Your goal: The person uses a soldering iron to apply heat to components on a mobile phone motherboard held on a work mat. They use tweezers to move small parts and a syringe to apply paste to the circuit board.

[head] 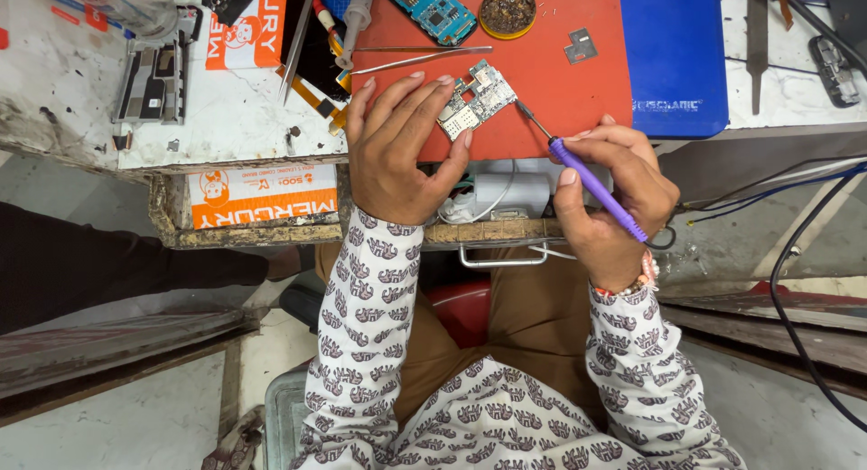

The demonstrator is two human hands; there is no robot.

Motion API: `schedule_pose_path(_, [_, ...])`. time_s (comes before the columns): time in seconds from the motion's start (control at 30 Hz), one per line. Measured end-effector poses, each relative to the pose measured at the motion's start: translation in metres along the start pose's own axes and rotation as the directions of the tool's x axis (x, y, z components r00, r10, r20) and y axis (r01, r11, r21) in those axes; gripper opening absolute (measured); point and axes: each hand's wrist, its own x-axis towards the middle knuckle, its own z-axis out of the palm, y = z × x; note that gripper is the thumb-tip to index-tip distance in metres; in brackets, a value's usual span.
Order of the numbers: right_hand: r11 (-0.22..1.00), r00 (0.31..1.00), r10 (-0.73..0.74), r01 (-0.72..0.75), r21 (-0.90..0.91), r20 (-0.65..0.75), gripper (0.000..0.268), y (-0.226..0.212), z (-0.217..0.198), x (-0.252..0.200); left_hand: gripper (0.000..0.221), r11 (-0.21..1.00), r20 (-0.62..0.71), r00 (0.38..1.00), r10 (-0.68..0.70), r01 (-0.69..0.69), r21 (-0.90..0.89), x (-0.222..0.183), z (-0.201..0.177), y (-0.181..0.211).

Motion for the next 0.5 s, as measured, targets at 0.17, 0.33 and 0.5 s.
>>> schedule_pose_path(0.17, [1.000, 1.000, 0.017, -0.017, 0.008, -0.006, 0.016, -0.0002, 0.0003, 0.0001, 0.044, 1.000, 0.003, 1.000, -0.002, 0.002, -0.002, 0.0000, 0.0001, -0.0003])
schedule_pose_path(0.33, [1.000, 1.000, 0.005, -0.005, 0.009, -0.001, 0.014, 0.0004, 0.0001, 0.0006, 0.044, 1.000, 0.003, 1.000, -0.010, 0.010, 0.000, -0.0008, 0.0006, 0.0002])
schedule_pose_path(0.5, [1.000, 1.000, 0.008, -0.008, -0.002, -0.008, 0.016, -0.0004, 0.0005, 0.0001, 0.044, 1.000, 0.004, 1.000, -0.004, 0.004, -0.004, -0.0003, -0.0001, 0.0000])
